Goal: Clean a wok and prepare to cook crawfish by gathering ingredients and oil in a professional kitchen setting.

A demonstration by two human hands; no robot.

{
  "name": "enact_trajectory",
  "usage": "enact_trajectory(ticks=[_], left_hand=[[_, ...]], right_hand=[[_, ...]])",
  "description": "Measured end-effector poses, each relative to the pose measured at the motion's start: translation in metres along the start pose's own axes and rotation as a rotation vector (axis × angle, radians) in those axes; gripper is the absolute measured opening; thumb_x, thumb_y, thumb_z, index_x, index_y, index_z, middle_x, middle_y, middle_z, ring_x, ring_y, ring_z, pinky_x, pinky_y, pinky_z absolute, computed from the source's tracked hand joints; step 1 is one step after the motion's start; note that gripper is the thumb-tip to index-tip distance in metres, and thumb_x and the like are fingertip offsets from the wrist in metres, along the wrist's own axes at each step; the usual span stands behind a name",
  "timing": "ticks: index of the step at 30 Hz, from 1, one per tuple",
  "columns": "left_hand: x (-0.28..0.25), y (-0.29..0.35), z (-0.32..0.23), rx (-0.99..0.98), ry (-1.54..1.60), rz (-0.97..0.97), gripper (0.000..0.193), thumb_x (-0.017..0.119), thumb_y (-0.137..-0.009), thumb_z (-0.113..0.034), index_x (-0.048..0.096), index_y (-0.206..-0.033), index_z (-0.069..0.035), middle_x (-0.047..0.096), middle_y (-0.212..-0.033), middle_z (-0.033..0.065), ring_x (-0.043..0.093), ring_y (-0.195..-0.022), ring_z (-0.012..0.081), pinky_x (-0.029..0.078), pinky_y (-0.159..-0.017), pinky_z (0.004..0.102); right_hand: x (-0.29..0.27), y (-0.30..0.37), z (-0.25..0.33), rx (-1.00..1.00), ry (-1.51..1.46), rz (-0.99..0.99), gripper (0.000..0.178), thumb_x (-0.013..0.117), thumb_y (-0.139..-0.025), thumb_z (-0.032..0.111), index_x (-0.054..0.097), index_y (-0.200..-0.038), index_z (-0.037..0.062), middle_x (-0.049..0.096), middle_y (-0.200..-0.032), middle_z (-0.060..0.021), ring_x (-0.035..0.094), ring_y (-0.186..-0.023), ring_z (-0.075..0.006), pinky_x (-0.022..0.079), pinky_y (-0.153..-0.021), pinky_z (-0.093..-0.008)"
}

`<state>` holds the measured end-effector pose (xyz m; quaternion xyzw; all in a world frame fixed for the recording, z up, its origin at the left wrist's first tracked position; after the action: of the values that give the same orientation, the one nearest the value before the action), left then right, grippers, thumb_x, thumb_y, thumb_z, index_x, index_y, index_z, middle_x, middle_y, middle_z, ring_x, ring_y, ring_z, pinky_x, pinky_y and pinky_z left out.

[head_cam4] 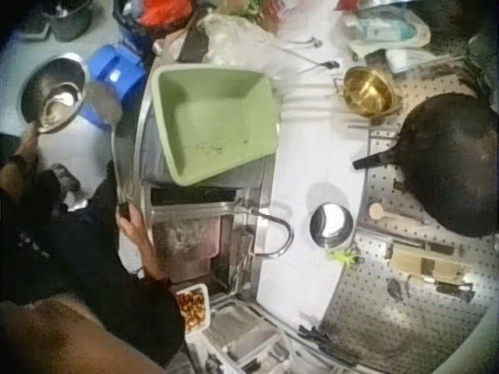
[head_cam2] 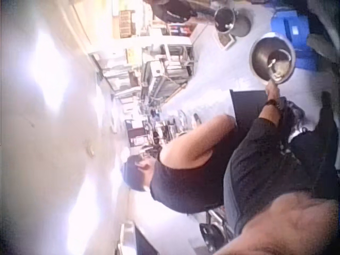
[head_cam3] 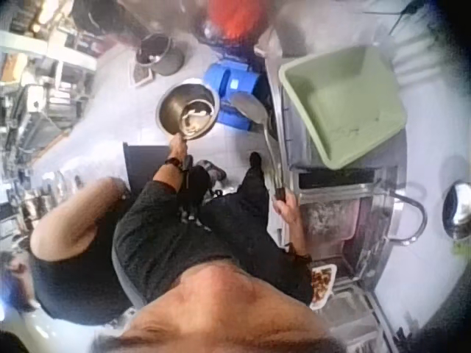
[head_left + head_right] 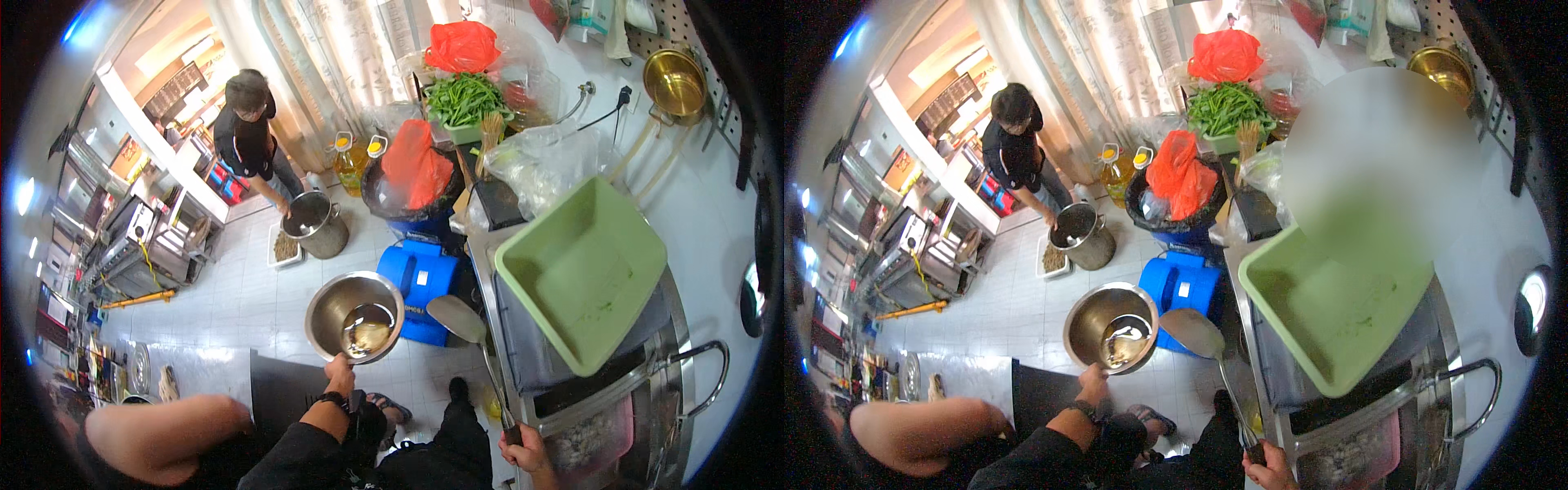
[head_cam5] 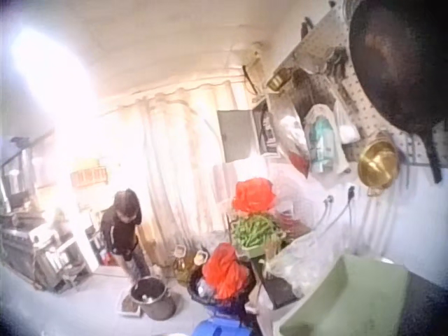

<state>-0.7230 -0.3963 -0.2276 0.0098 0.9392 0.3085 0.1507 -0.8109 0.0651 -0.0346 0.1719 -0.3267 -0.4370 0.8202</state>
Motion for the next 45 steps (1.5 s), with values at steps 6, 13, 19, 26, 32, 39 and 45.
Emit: enact_trajectory(ticks=[6,13,19,26,32,39,45], left_hand=[[-0.004,-0.058,-0.039,0.015,0.146,-0.118,0.012,0.056,-0.058,-0.001,0.052,-0.065,0.008,0.052,-0.061,0.0098,0.048,-0.044,0.0154,0.034,-0.037,0.029],[0.063,-0.092,-0.095,0.214,0.181,-0.186,0.019,0.06,-0.058,-0.008,0.052,-0.066,0.007,0.05,-0.057,0.0064,0.046,-0.045,0.0153,0.035,-0.039,0.0311],[0.099,-0.117,-0.117,0.082,0.081,-0.106,0.028,0.057,-0.062,-0.014,0.06,-0.083,0.005,0.061,-0.072,0.0105,0.057,-0.059,0.0197,0.045,-0.052,0.0316],[0.132,-0.134,-0.276,0.561,-0.343,-0.172,0.026,0.058,-0.06,-0.016,0.058,-0.072,0.007,0.059,-0.068,0.0182,0.055,-0.053,0.026,0.042,-0.051,0.0367],[0.218,-0.133,-0.435,0.858,-0.382,0.027,0.024,0.057,-0.061,-0.019,0.057,-0.066,0.004,0.056,-0.058,0.0171,0.056,-0.055,0.0303,0.044,-0.056,0.0372],[0.364,-0.22,-0.488,0.88,-0.36,0.518,0.018,0.055,-0.064,-0.014,0.058,-0.067,0.004,0.055,-0.054,0.012,0.053,-0.05,0.0158,0.043,-0.05,0.0314],[0.484,-0.241,-0.437,0.382,-0.301,0.869,0.01,0.06,-0.063,-0.008,0.055,-0.059,0.0,0.053,-0.052,0.0062,0.047,-0.043,0.0134,0.039,-0.04,0.0276]], right_hand=[[0.006,-0.068,0.049,0.083,0.188,0.079,0.018,0.048,-0.064,-0.003,0.044,-0.081,-0.0008,0.046,-0.06,-0.004,0.04,-0.043,-0.0078,0.031,-0.037,-0.022],[0.036,-0.135,0.086,0.226,0.246,-0.017,0.02,0.046,-0.061,-0.004,0.045,-0.08,0.0014,0.045,-0.056,-0.0048,0.042,-0.041,-0.0102,0.031,-0.035,-0.0232],[0.049,-0.19,0.109,0.148,0.25,-0.044,0.018,0.046,-0.06,-0.004,0.044,-0.078,0.0001,0.043,-0.055,-0.0055,0.04,-0.039,-0.0121,0.03,-0.034,-0.024],[0.049,-0.259,0.126,0.051,0.213,-0.108,0.016,0.046,-0.064,-0.003,0.045,-0.08,0.002,0.045,-0.056,-0.0038,0.04,-0.041,-0.0096,0.031,-0.035,-0.0231],[0.099,-0.343,0.171,-0.053,0.417,-0.153,0.013,0.052,-0.07,0.003,0.045,-0.082,0.0023,0.043,-0.055,-0.0004,0.039,-0.042,-0.0074,0.03,-0.037,-0.0225],[0.19,-0.418,0.221,-0.242,0.093,-0.394,0.017,0.047,-0.071,-0.001,0.044,-0.087,0.0033,0.042,-0.055,-0.0024,0.038,-0.039,-0.0074,0.029,-0.033,-0.0211],[0.272,-0.449,0.265,-0.354,-0.081,-0.61,0.018,0.049,-0.071,0.001,0.042,-0.088,0.0032,0.042,-0.055,-0.0021,0.038,-0.039,-0.0089,0.031,-0.034,-0.0228]])
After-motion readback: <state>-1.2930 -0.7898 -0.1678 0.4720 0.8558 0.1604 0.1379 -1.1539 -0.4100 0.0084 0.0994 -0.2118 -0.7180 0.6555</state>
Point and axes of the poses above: each hand's wrist, its own y-axis away from the middle knuckle, its own x-axis out of the palm, z = x × y, the point moved 10 cm from there along -y, towards the middle knuckle
